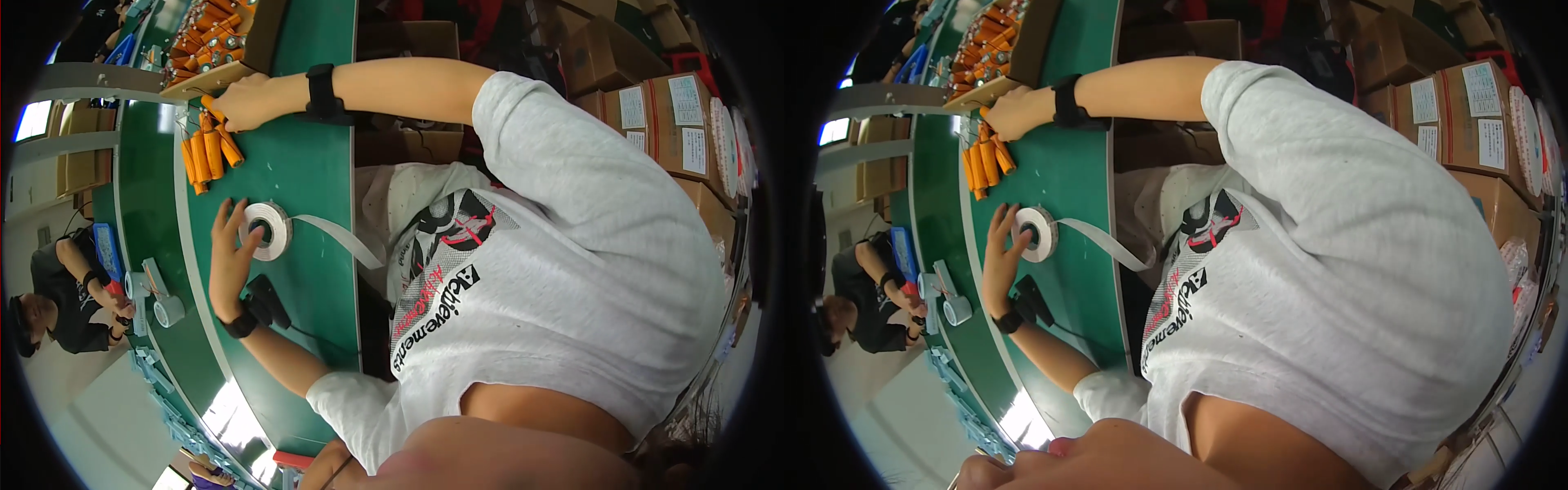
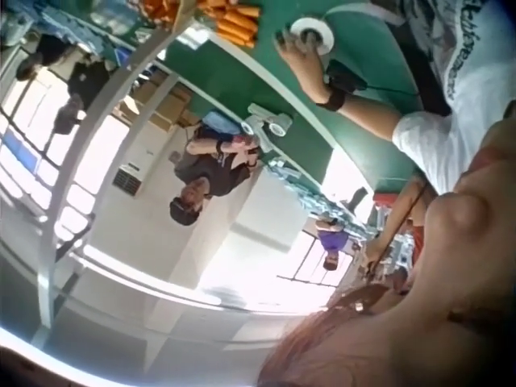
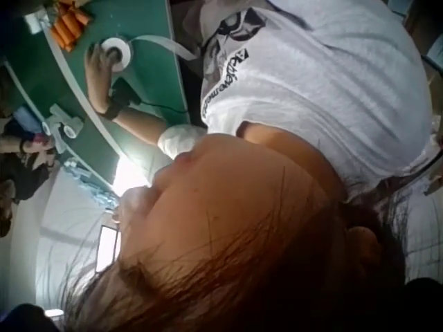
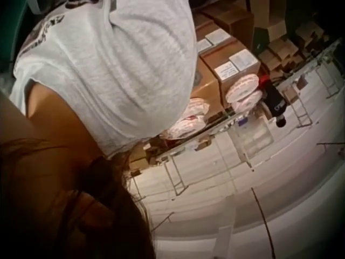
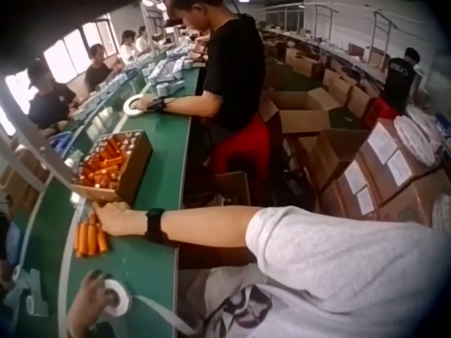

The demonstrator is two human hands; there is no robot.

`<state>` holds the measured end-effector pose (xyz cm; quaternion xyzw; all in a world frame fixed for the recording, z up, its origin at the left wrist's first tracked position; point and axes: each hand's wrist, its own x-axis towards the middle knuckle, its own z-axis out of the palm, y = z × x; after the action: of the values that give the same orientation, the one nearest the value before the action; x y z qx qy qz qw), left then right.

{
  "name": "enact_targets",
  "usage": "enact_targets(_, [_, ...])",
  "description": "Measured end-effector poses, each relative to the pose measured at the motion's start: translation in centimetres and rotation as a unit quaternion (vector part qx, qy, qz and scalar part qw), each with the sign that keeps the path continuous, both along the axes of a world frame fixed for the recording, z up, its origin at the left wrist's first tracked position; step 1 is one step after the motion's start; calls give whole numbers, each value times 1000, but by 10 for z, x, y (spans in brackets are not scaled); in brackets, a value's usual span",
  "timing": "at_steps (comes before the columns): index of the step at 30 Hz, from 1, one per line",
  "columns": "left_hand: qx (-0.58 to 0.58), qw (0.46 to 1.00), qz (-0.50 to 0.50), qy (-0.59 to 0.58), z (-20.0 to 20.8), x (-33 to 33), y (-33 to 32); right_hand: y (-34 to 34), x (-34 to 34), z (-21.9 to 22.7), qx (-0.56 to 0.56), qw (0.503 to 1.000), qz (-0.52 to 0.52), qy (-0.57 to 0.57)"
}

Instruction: The person picks up a battery, applies tape from a roll to it, and presses it into the handle of a handheld fan. This process is repeated for several fans, occasionally moving more batteries from a box onto the table and setting aside the assembled fans.

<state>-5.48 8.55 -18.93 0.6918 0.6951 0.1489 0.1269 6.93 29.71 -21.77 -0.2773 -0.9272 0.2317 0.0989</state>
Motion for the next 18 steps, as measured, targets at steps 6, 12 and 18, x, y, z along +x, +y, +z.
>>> enact_targets(6, [-16, 978, 198, -62, -2, 6, -23, -12, 45, 16, 35, 985, 165, 39])
enact_targets(12, [193, 918, 277, -209, 14, 37, -66, -42, 90, 37, -274, 940, 197, 54])
enact_targets(18, [240, 889, 344, -180, 14, 61, -69, -133, 85, 24, -369, 876, 262, 164])
